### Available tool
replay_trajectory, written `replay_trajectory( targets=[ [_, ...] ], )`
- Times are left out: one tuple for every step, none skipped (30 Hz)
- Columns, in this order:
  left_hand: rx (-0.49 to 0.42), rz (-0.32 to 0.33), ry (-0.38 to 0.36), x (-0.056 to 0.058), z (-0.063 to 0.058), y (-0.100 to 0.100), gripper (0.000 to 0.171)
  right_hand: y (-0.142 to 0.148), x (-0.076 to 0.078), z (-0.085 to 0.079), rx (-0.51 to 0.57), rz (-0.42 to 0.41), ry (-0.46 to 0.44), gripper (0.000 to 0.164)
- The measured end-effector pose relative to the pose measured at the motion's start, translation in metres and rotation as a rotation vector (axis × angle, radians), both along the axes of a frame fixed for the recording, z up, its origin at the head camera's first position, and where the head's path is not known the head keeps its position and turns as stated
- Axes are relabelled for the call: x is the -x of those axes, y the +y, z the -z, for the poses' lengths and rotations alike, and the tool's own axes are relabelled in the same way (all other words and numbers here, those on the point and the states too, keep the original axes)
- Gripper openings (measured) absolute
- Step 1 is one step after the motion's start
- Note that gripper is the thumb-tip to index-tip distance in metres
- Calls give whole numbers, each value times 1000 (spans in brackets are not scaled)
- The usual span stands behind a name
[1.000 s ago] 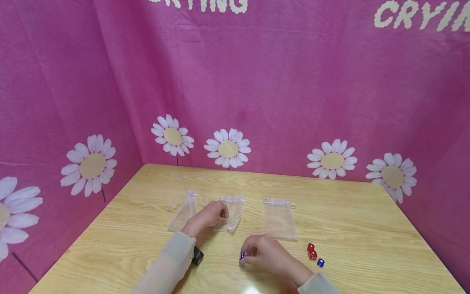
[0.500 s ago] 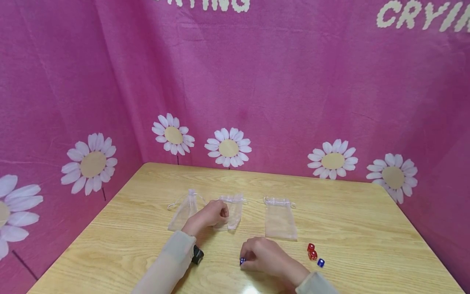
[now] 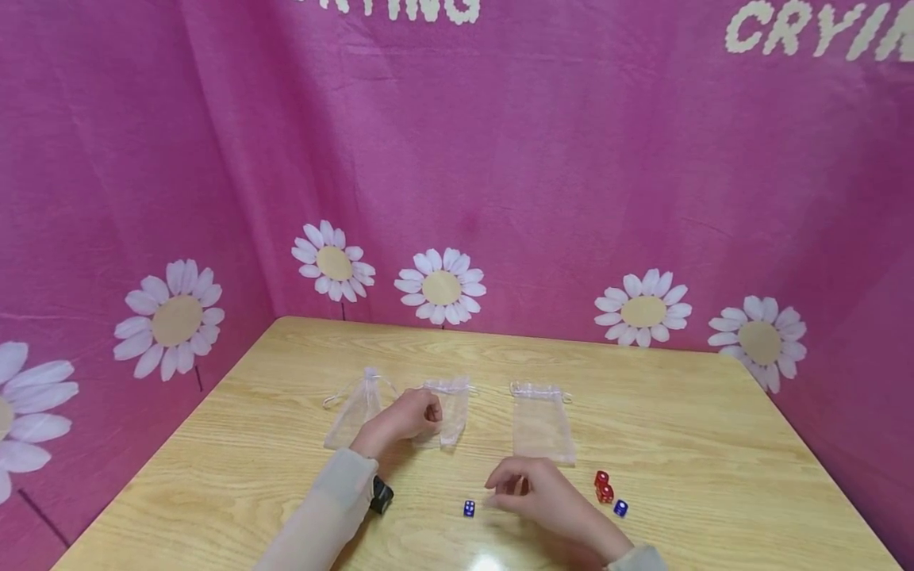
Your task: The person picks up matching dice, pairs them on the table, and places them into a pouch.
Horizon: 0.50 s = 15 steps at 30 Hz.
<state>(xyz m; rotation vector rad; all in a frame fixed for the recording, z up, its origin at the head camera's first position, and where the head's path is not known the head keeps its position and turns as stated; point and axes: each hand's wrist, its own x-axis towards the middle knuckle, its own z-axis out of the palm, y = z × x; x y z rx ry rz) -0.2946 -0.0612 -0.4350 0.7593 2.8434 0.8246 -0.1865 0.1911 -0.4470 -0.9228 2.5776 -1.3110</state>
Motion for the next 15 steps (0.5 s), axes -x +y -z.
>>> replay_trajectory(
  targets=[
    [0,-3,-8,0,0,0,17,5,-1,0,6,16,4,12],
    [-2,-5,-10,-1,0,0,17,9,-3,0,11,30,9,11],
    [-2,-6,-11,-1,0,1,17,15,-4,0,13,50,22,10],
    [-3,-5,-8,-1,0,1,16,21,-5,-1,19,61,37,10],
    [-3,-4,-7,-1,0,1,16,27,-7,-1,22,72,49,9],
    [-6,-1,-6,-1,0,1,15,34,-8,-1,23,90,61,8],
    [-7,2,0,-1,0,1,14,41,-10,-1,24,108,72,8],
    [-10,6,6,-1,1,1,14,49,-12,-2,18,129,80,7],
    [-14,8,8,-1,1,1,13,56,-14,-2,11,156,93,7],
    [-15,7,6,0,2,1,13,64,-16,-2,4,181,102,7],
    [-16,7,5,0,2,1,13,71,-18,-3,-5,215,112,7],
    [-17,5,4,0,2,1,12,77,-20,-3,-17,252,122,7],
    [-16,4,2,0,2,1,12,84,-22,-3,-27,287,132,7],
    [-15,5,2,0,2,1,12,91,-23,-4,-39,320,138,7],
    [-12,5,3,0,2,1,12,96,-25,-4,-47,355,137,7]
  ],
)
